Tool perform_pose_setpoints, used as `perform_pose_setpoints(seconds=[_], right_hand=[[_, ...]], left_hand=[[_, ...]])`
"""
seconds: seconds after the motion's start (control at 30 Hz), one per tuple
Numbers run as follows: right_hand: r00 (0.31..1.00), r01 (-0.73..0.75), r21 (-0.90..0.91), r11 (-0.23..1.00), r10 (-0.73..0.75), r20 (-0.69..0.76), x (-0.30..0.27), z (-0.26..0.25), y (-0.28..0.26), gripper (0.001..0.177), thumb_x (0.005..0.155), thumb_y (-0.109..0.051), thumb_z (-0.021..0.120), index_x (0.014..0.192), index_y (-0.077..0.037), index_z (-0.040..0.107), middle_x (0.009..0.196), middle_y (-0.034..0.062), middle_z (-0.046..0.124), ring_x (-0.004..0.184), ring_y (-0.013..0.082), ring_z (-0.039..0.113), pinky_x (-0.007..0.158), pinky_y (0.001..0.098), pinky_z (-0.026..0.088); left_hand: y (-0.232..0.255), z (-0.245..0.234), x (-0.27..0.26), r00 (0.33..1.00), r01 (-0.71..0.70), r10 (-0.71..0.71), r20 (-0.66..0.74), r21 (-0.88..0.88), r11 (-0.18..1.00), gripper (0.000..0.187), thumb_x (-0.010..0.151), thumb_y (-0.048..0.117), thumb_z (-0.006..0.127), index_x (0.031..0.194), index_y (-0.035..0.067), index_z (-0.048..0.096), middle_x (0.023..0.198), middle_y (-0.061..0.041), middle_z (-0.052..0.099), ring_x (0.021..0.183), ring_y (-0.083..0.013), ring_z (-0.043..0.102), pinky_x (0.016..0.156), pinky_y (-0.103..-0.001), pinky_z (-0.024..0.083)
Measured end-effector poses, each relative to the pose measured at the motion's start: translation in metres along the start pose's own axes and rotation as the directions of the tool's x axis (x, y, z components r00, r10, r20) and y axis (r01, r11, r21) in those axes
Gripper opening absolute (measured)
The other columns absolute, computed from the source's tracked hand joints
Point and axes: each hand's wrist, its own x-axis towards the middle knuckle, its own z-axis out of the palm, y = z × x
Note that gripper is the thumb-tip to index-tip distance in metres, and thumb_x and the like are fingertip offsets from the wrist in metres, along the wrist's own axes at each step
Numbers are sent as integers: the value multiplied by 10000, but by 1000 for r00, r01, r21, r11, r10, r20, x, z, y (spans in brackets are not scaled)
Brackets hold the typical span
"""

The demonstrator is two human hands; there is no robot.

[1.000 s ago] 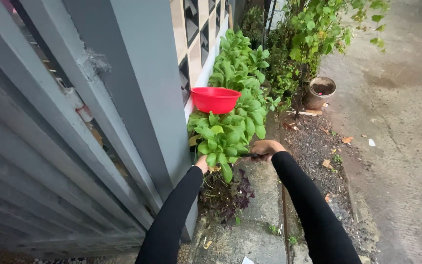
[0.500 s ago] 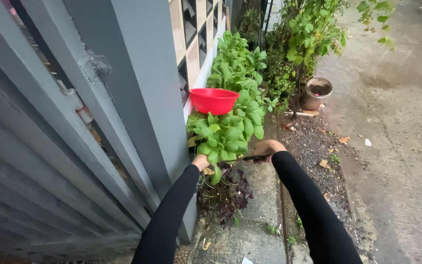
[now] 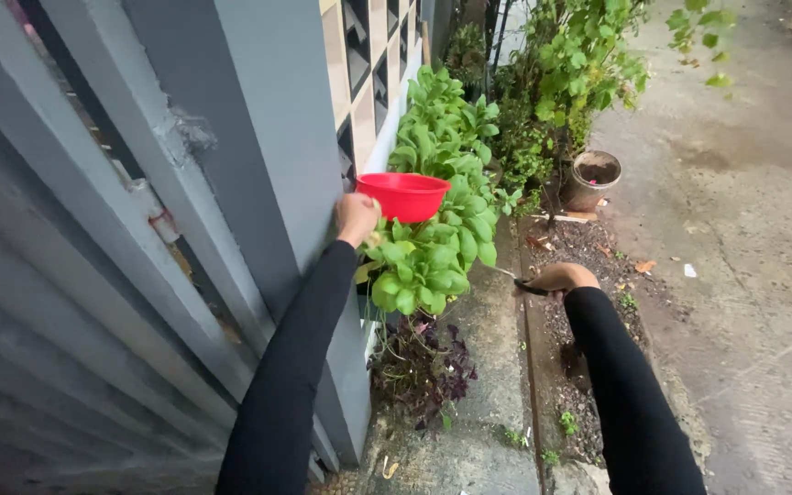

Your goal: Harvesting leafy green vegetables using scissors and a red bowl

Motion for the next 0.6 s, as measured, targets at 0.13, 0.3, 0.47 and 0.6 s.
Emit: perform_pose_setpoints(seconds=[0.13,0.3,0.47,0.6], right_hand=[[989,42,138,990,-22,-146,42,-2,29,646,864,-475,689,1140,109,672,960,290,634,815,355,691,662,430,622],[941,174,247,953,-86,-328,63,16,18,476,774,-546,770,826,-75,721,679,100,586,600,217,619,455,281,532],[929,190,317,929,-66,-364,64,24,7,560,684,-605,850,816,-75,728,695,119,590,648,228,626,475,288,541],[928,213,345,914,-78,-364,43,28,-15,475,700,-531,855,764,-84,710,625,116,582,534,208,594,398,262,492]], left_hand=[[25,17,13,998,-10,-1,-64,-166,986,177,691,345,839,868,340,821,915,36,783,1046,-253,727,847,-355,569],[5,99,99,993,78,-111,-42,-474,877,276,625,226,837,900,214,811,836,5,774,955,-218,738,830,-335,572],[25,93,100,987,111,-156,-35,-553,826,273,652,223,838,922,210,799,768,6,739,870,-191,727,822,-298,533],[33,87,105,989,120,-151,-3,-585,802,293,652,239,817,939,189,781,747,3,755,918,-184,729,868,-274,493]])
